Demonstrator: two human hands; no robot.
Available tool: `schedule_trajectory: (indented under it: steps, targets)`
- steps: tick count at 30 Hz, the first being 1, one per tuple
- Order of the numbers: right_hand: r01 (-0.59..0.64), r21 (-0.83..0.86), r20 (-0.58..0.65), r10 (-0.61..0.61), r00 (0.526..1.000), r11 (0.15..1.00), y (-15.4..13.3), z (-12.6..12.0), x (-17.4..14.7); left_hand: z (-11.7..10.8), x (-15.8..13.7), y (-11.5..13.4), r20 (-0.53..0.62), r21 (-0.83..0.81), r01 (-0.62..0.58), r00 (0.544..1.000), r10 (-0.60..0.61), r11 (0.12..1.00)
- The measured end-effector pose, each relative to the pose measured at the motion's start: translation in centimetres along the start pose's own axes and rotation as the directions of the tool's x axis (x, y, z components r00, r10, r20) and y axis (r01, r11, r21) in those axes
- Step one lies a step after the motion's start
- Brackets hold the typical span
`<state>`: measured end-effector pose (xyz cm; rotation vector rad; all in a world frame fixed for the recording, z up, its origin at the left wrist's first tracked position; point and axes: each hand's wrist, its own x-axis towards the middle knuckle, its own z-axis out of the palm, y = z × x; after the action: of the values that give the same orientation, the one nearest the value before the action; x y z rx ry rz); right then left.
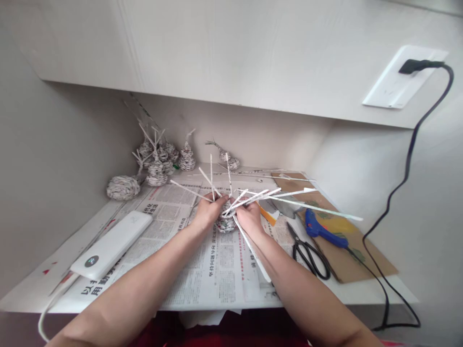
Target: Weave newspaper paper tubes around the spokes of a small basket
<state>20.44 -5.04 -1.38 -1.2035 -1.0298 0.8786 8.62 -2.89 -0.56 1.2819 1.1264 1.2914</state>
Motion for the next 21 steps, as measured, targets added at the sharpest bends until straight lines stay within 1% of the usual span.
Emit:
schedule_trajectory:
  steps: [2,3,6,8,9,11,14,16,17,19,21]
  targets:
    - [0.009,0.004,0.008,-0.009,1.0,1.0,0.1,0.0,0.1,0.2,-0.1,0.3,-0.032,-0.079,0.06,0.998,-0.062,0.995]
    - [-0.008,0.016,0.008,0.008,1.0,1.0,0.1,0.0,0.2,0.3,-0.2,0.4,-0.032,-0.137,0.088,0.995,-0.094,0.987]
    - [-0.145,0.104,-0.02,0.147,0.989,0.984,0.2,0.0,0.5,0.7,-0.4,0.5,0.024,-0.265,0.139,0.99,-0.138,0.954]
    - [-0.208,0.153,-0.019,0.214,0.977,0.966,0.1,0.1,0.5,0.8,-0.5,0.4,0.047,-0.283,0.157,0.988,-0.15,0.946]
    - [-0.2,0.158,-0.013,0.205,0.979,0.967,-0.1,0.0,0.5,0.8,-0.5,0.4,0.048,-0.282,0.163,0.987,-0.156,0.945]
    - [-0.117,0.111,0.015,0.116,0.993,0.987,-0.4,-0.2,0.5,0.6,-0.4,0.3,0.049,-0.277,0.179,0.984,-0.172,0.944]
    - [0.026,-0.068,0.043,-0.023,0.999,0.997,-0.9,-0.8,0.4,0.4,-0.3,0.3,0.068,-0.254,0.201,0.979,-0.19,0.946]
    - [0.063,-0.176,0.029,-0.059,0.998,0.982,-0.9,-1.1,0.5,0.3,-0.3,0.2,0.067,-0.253,0.183,0.983,-0.172,0.95]
    - [0.063,-0.195,0.018,-0.061,0.998,0.979,-0.8,-1.1,0.6,0.4,-0.3,0.2,0.06,-0.258,0.162,0.987,-0.152,0.952]
    - [0.034,-0.145,0.003,-0.034,0.999,0.989,-0.4,-1.0,0.7,0.5,-0.5,0.2,0.033,-0.26,0.107,0.994,-0.102,0.96]
    - [-0.022,-0.025,0.005,0.022,1.0,0.999,0.0,-0.6,0.7,0.6,-0.7,0.4,0.012,-0.208,0.042,0.999,-0.04,0.977]
